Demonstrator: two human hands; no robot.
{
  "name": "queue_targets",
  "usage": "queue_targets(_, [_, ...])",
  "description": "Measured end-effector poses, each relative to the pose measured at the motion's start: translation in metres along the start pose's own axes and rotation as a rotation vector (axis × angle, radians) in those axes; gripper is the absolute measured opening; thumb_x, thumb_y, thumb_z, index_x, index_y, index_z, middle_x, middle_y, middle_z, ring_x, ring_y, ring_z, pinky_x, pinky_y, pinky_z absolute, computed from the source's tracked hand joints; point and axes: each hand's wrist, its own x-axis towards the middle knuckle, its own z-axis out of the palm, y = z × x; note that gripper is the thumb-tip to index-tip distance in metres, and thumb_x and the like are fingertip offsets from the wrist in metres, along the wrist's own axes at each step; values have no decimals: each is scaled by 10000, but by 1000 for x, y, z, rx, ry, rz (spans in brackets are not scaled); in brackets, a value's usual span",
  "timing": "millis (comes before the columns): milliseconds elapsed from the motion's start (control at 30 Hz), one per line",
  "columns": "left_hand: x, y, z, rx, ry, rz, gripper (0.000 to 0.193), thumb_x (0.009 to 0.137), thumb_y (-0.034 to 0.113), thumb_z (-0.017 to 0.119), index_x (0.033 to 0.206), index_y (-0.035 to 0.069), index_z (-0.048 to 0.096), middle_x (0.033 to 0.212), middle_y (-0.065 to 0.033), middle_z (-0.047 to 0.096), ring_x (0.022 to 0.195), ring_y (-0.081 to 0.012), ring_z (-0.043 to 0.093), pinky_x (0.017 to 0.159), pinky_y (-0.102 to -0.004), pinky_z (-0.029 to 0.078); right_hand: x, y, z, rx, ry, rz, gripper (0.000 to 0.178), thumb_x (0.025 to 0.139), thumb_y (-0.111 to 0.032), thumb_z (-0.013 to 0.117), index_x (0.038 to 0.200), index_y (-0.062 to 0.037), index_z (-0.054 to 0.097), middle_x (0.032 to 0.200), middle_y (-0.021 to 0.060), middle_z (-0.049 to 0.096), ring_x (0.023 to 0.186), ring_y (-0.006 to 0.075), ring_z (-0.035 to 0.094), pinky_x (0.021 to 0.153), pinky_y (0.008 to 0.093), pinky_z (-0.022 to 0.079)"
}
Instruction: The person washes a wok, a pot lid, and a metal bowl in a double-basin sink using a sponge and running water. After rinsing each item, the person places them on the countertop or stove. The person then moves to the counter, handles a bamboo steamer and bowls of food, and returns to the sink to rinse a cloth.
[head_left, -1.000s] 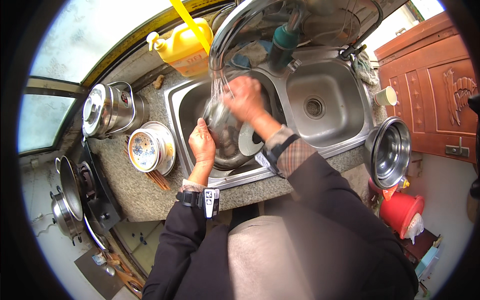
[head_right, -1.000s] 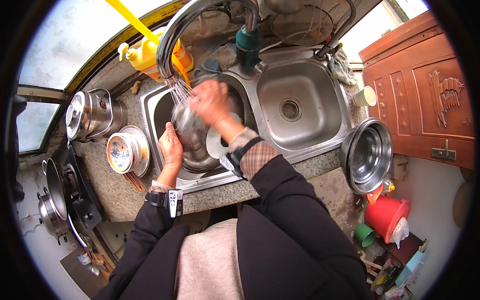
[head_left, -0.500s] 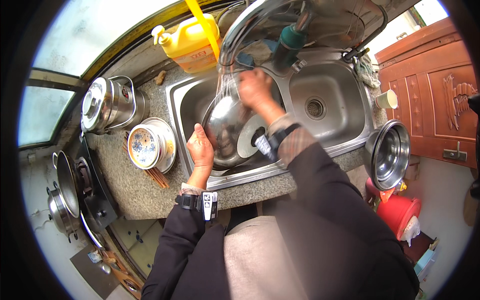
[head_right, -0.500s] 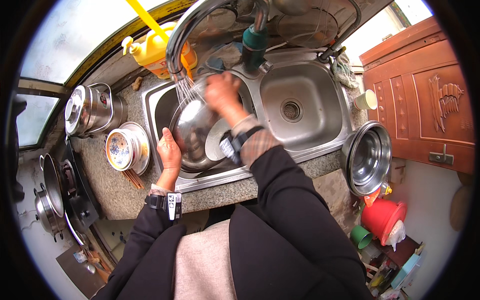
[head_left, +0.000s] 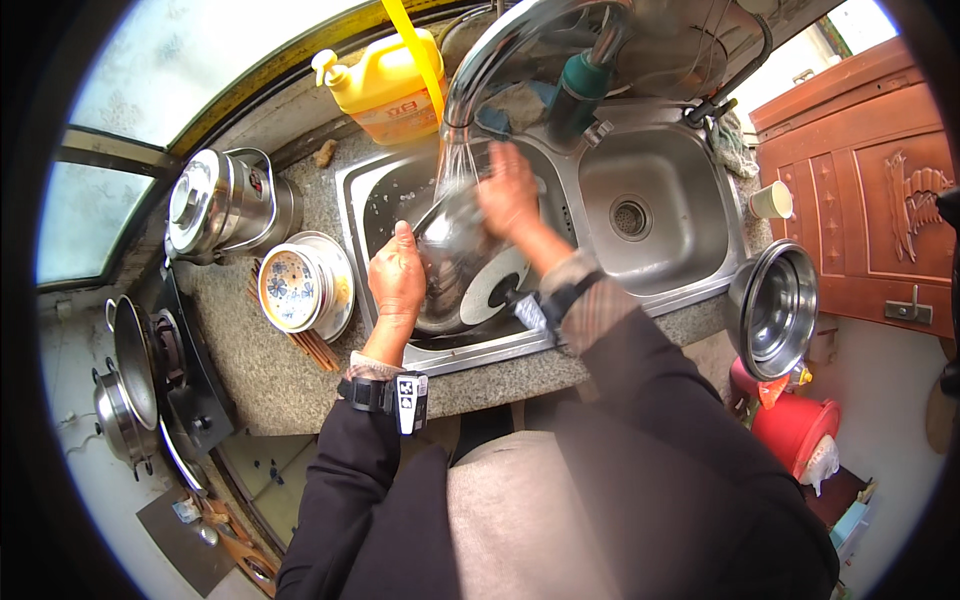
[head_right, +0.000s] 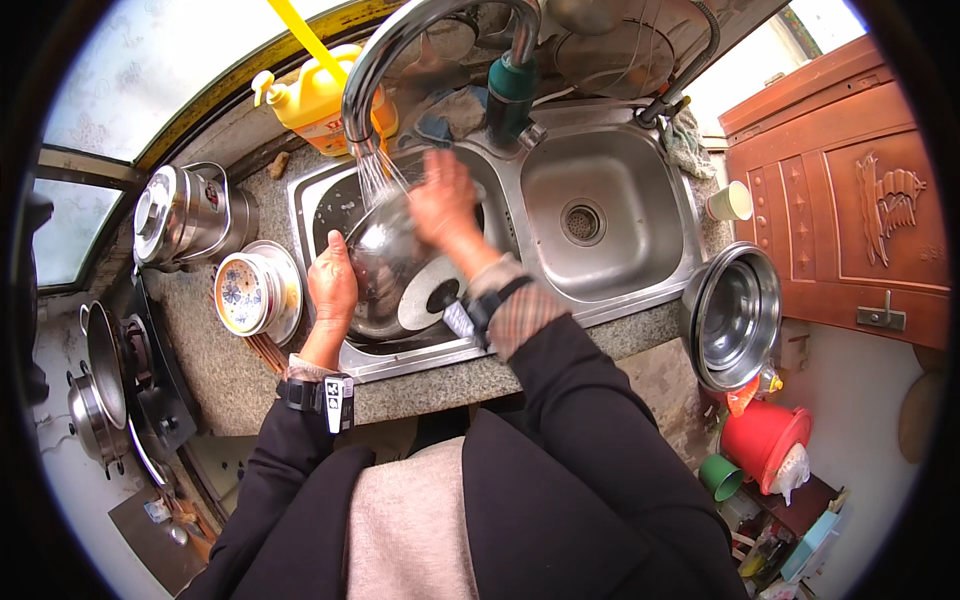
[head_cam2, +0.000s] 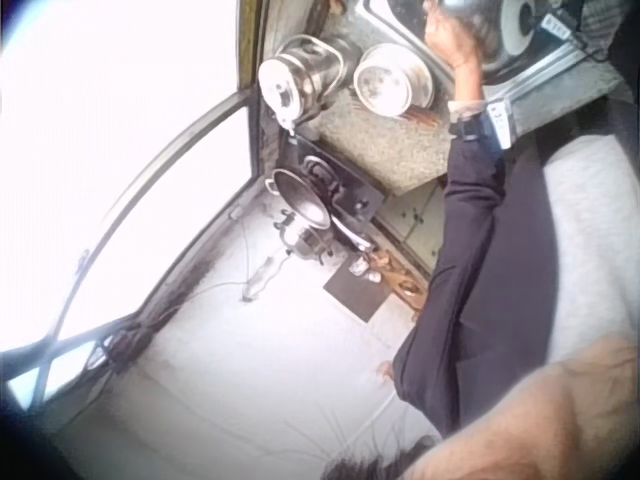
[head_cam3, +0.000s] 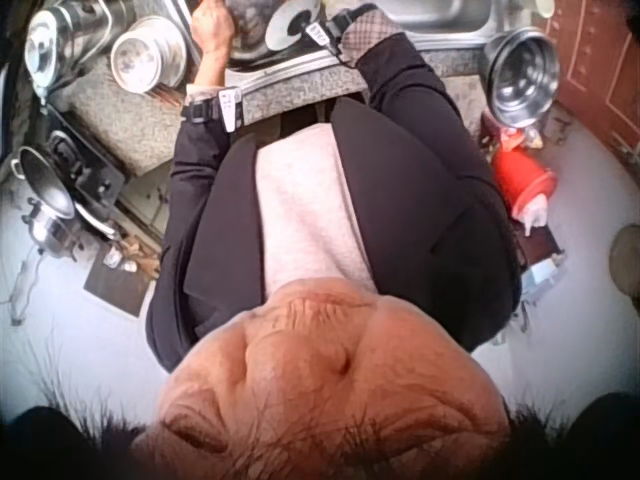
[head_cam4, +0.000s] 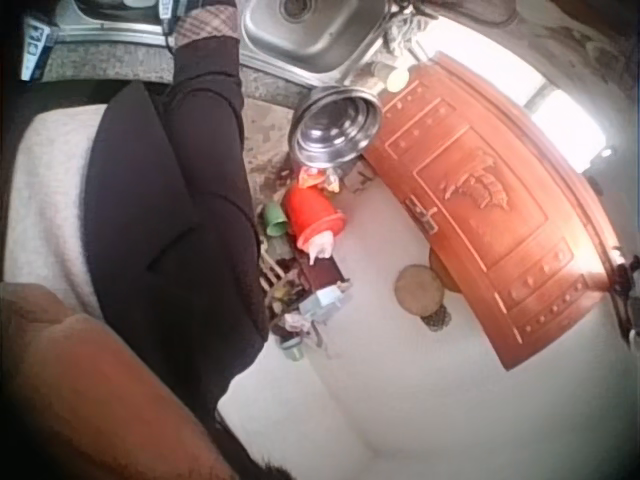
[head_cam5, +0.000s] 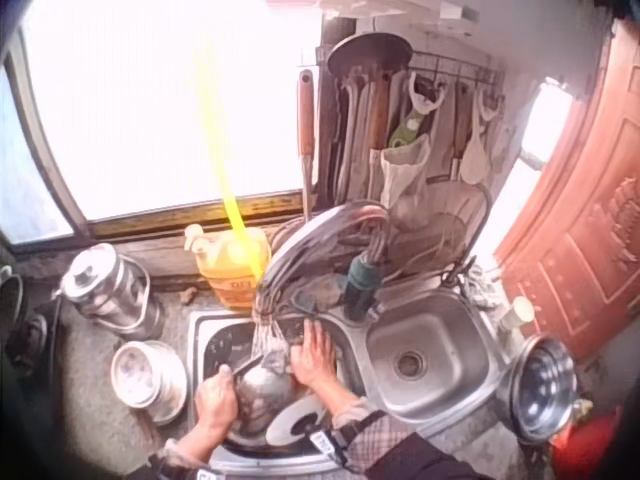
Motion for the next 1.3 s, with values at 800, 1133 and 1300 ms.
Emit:
queue_targets(800, [1, -30, 20, -325, 363, 373, 586, 934, 486, 403, 585, 33, 533, 457, -38, 493, 395, -122, 476, 396, -287, 377, -63, -73, 9, 487, 191, -376, 272, 755, -136, 620, 992, -7, 592, 1070, 146, 552, 1125, 324, 455, 985, 433, 351])
queue_targets(1133, [-20, -51, 9, -552, 126, -30, 525, 950, 435, 411, 620, 40, 514, 535, 28, 475, 476, -59, 406, 444, -229, 321, 23, 54, 27, 505, 94, -4, 203, 770, -124, 558, 950, -61, 627, 952, 169, 603, 912, 371, 558, 797, 406, 458])
queue_targets(1300, [-12, -30, -10, -323, -66, 34, 518, 946, 442, 390, 657, 33, 520, 531, -53, 510, 484, -147, 482, 476, -291, 373, 8, 36, 3, 562, 29, -104, 197, 772, -119, 530, 925, -88, 649, 939, 96, 640, 888, 325, 564, 808, 387, 451])
